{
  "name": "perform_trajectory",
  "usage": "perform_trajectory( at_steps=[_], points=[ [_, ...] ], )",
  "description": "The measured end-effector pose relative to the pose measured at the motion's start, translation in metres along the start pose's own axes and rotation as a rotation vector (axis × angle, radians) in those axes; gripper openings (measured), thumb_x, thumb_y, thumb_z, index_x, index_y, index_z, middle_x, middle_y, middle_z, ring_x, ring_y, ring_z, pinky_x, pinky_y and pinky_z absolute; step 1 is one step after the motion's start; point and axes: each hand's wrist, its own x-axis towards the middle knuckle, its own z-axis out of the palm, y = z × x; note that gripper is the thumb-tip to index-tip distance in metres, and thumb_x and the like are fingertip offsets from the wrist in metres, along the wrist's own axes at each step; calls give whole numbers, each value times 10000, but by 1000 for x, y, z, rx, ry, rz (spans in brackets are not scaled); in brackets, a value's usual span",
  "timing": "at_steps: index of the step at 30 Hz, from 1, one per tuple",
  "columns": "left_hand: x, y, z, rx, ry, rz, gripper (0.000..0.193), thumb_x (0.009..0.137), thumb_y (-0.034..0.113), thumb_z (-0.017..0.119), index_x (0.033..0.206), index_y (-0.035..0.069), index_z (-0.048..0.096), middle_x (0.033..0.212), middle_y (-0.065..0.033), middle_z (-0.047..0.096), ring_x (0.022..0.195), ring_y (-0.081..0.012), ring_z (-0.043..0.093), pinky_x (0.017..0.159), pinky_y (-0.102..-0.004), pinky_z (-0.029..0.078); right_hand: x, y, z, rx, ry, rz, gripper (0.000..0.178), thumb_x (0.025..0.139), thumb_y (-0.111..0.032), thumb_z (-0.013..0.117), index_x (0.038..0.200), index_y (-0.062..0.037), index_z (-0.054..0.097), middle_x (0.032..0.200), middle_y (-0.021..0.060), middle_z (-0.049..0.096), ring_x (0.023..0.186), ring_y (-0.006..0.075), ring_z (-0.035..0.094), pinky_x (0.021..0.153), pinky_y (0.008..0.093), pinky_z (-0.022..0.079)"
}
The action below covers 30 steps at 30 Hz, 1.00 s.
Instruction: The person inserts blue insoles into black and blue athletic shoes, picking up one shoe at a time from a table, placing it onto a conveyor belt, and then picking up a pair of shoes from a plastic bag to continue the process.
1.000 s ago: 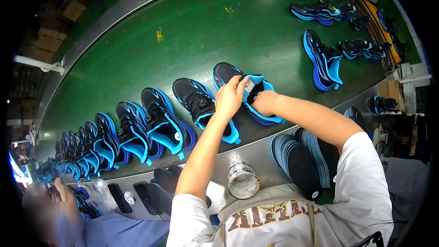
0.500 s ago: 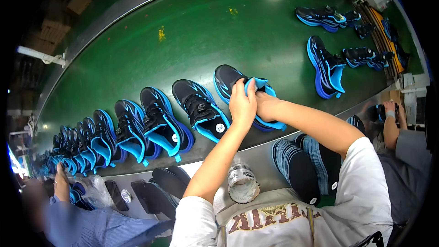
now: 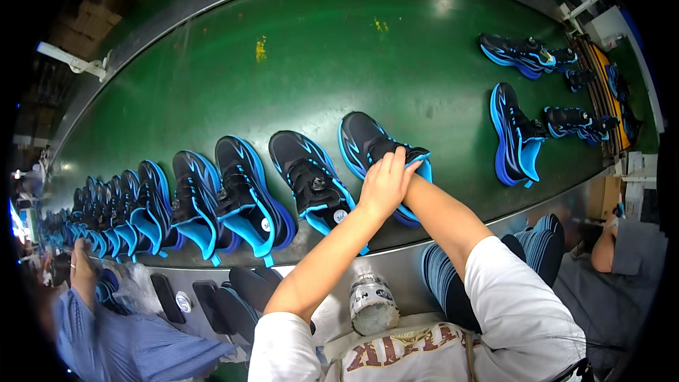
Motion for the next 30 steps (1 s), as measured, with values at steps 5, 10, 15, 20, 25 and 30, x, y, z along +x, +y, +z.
perform_trajectory(
  at_steps=[5,10,15,20,25,30],
  points=[
    [6,0,-9,201,70,131,337,744,167,641,987,-21,502,663,-110,485,557,-274,504,487,-337,409,-5,-3,-30,-125,-98,-103,396,823,-179,434,1188,-28,457,1237,205,438,1151,285,424,958,362,326],
    [5,-6,-14,-44,28,-266,313,861,292,487,1005,16,513,830,-182,568,776,-354,564,641,-404,452,-68,-10,-57,-1037,-207,-431,424,814,-236,454,1200,-62,459,1279,91,424,1202,222,365,1008,384,232],
    [18,1,-17,-95,-128,-429,375,874,344,450,1046,15,500,919,-194,550,831,-377,555,712,-417,444,-61,3,-44,-1051,-242,-441,422,775,-293,526,1146,-94,493,1195,52,482,1166,202,393,1011,361,215],
    [23,6,-20,31,-5,-243,317,782,144,598,1054,32,479,1043,-211,407,812,-398,536,692,-428,456,-77,-1,-57,-642,-355,-283,286,784,-288,447,877,-79,619,968,98,614,1087,223,481,1044,399,159],
    [16,-3,-14,136,-127,99,356,690,48,620,1013,33,470,1054,-197,419,804,-361,547,687,-416,468,-95,-15,-69,-234,-608,-59,506,853,-341,255,1006,46,543,752,208,604,912,288,564,1064,418,101],
    [21,7,-23,225,-318,64,399,633,41,665,960,6,439,1066,-189,433,865,-344,534,711,-407,464,-127,-4,-42,-264,165,-240,247,784,-243,516,792,1,553,759,130,566,857,261,540,966,425,282]
  ],
)
